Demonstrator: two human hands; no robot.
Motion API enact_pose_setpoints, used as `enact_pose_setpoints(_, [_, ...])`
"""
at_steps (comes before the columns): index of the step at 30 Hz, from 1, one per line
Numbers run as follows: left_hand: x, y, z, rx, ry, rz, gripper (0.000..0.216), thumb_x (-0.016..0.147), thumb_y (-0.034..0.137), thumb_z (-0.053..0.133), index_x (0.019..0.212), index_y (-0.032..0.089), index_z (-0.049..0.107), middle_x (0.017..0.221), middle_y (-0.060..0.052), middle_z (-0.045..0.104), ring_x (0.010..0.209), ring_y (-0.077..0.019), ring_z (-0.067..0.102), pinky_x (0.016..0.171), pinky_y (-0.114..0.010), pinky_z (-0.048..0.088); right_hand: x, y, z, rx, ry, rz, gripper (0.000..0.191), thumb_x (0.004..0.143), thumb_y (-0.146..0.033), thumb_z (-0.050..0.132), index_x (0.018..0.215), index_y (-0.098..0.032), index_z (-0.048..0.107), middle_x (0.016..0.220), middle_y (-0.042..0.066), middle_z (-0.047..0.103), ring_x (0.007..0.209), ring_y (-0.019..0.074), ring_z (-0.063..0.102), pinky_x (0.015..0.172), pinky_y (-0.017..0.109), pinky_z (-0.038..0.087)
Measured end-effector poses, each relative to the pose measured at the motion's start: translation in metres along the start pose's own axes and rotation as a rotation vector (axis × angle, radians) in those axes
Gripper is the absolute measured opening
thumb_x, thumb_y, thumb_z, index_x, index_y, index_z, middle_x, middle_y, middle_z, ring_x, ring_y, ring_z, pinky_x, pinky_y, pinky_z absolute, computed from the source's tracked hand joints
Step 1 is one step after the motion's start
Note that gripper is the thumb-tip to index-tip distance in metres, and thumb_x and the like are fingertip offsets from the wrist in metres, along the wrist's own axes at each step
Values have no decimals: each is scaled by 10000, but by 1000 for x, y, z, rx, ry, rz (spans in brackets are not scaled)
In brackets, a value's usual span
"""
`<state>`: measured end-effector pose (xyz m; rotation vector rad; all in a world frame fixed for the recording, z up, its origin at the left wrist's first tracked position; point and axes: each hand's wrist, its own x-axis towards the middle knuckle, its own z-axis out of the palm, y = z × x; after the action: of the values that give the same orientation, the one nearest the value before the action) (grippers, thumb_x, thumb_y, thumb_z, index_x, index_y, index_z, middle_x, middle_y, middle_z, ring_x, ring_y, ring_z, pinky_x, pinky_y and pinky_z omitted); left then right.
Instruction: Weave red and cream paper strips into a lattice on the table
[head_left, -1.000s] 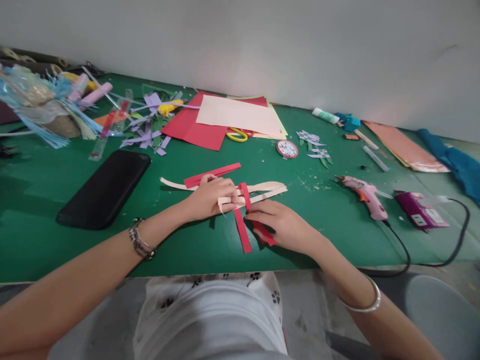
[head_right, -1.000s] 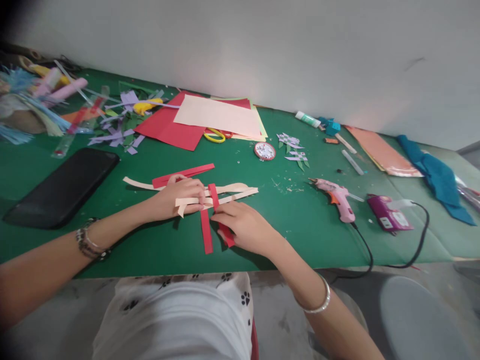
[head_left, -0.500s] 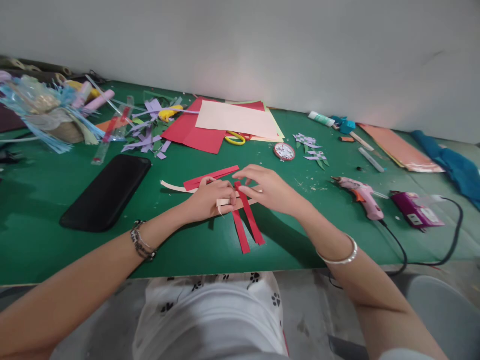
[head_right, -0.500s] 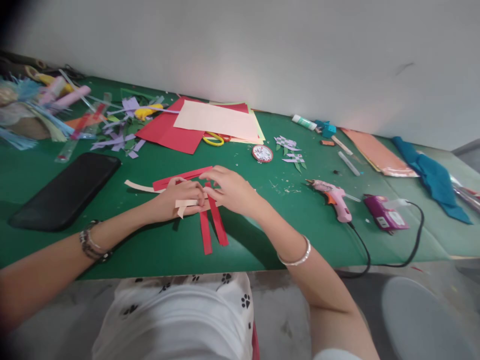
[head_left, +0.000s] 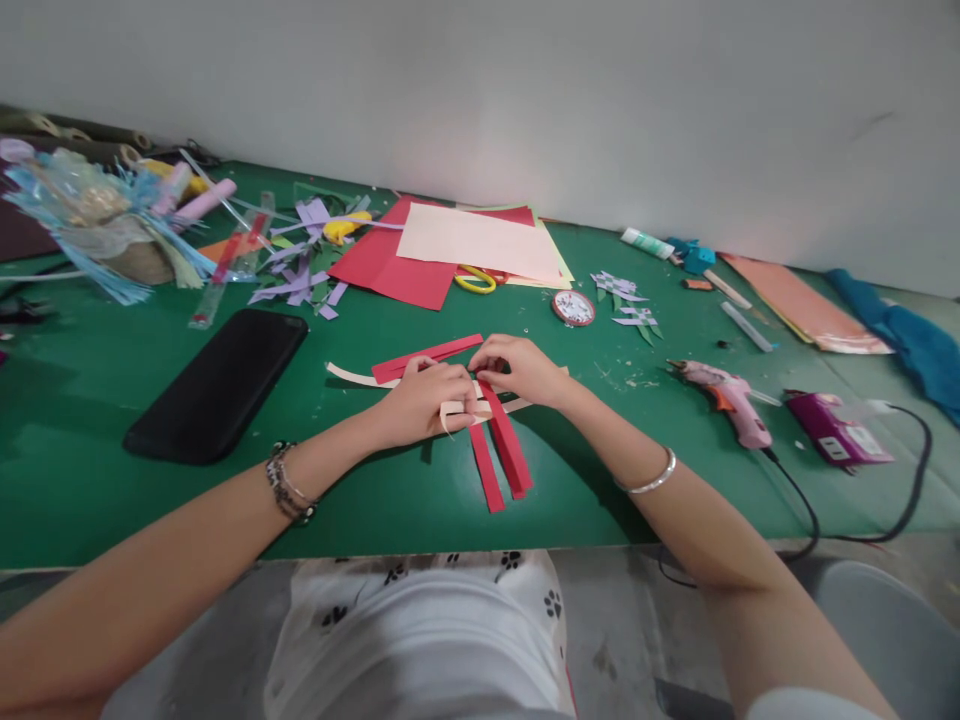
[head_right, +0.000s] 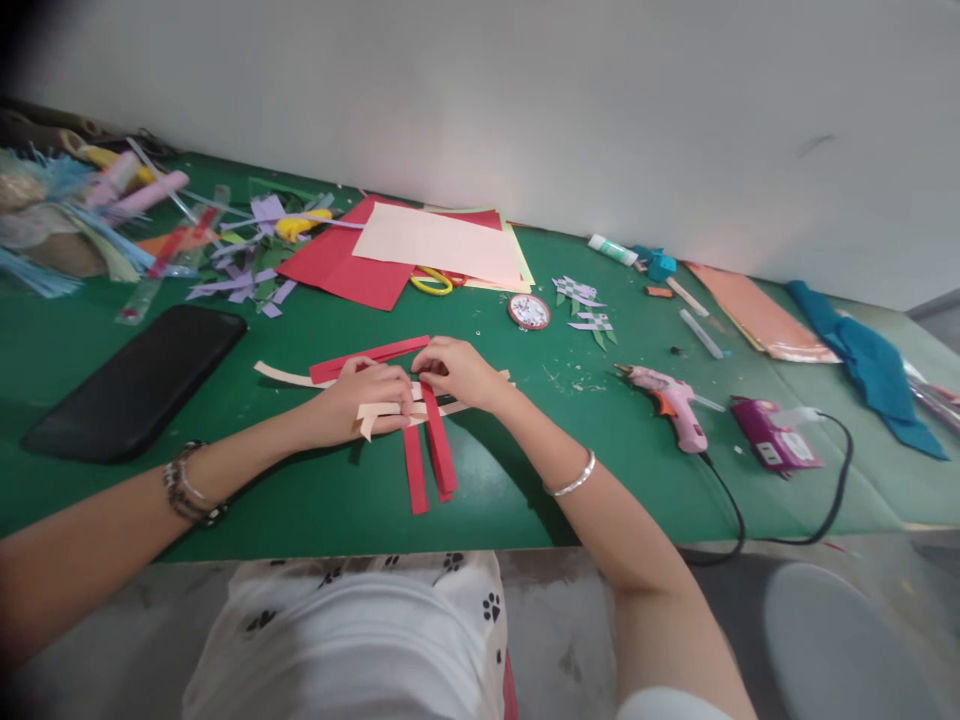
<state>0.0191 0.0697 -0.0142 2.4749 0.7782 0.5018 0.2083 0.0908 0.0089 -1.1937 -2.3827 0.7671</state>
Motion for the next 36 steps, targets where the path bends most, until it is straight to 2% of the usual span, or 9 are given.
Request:
enact_pose_setpoints(8, [1,1,0,-12,11,-24,232,819,418,502,766,194,533,841,10,593,851,-169,532,772,-322,222,-6,-1,4,30,52,-62,169,712,-54,473,802,-169,559,677,-26,478,611,87,463,593,222,403])
enact_pose_setpoints(13, [0,11,-8,-89,7,-93,263,795,451,513,765,191,495,763,41,583,775,-145,535,803,-324,237,-11,1,3,50,33,-96,137,705,-75,465,767,-170,542,750,-2,485,625,86,466,604,229,412])
enact_pose_setpoints(19, [2,15,-10,-166,11,-199,273,770,457,516,852,197,520,873,4,614,833,-178,554,841,-361,252,-23,0,1,18,110,-101,198,681,-118,525,870,-177,526,840,23,511,698,107,481,657,252,427])
enact_pose_setpoints(21, [2,15,-9,-166,25,-231,331,742,473,549,926,201,509,858,7,615,819,-179,559,851,-368,253,-25,2,1,-11,115,-115,164,700,-144,541,861,-176,540,835,27,515,692,110,476,640,251,423])
enact_pose_setpoints(23, [3,15,-9,-149,13,-249,354,718,484,574,920,201,505,818,23,612,793,-172,560,862,-373,240,-26,4,1,-8,98,-135,80,725,-184,559,805,-175,557,802,27,526,679,114,480,617,251,421])
enact_pose_setpoints(27, [2,15,-10,-92,-39,-229,271,738,455,557,819,199,527,829,34,607,814,-167,551,859,-366,219,-26,7,-1,10,-12,-229,69,734,-243,609,741,-175,597,768,34,575,745,141,508,652,271,436])
enact_pose_setpoints(30, [2,15,-11,-48,-67,-199,245,749,426,538,869,212,551,843,28,602,847,-179,541,842,-361,227,-27,6,-3,-50,-70,-280,81,762,-251,589,788,-190,635,803,42,603,838,166,500,734,312,439])
enact_pose_setpoints(33, [2,14,-10,-26,-70,-158,249,764,405,517,919,214,554,848,16,585,854,-182,532,837,-355,250,-30,4,-4,-114,-68,-232,141,753,-270,594,858,-196,654,893,64,583,913,190,493,806,368,431])
enact_pose_setpoints(36, [1,12,-8,-17,-56,-95,239,781,371,502,941,204,559,895,-12,558,877,-188,515,821,-338,294,-35,2,-3,-30,-35,-143,191,739,-273,583,898,-186,645,946,76,541,921,193,514,801,378,451])
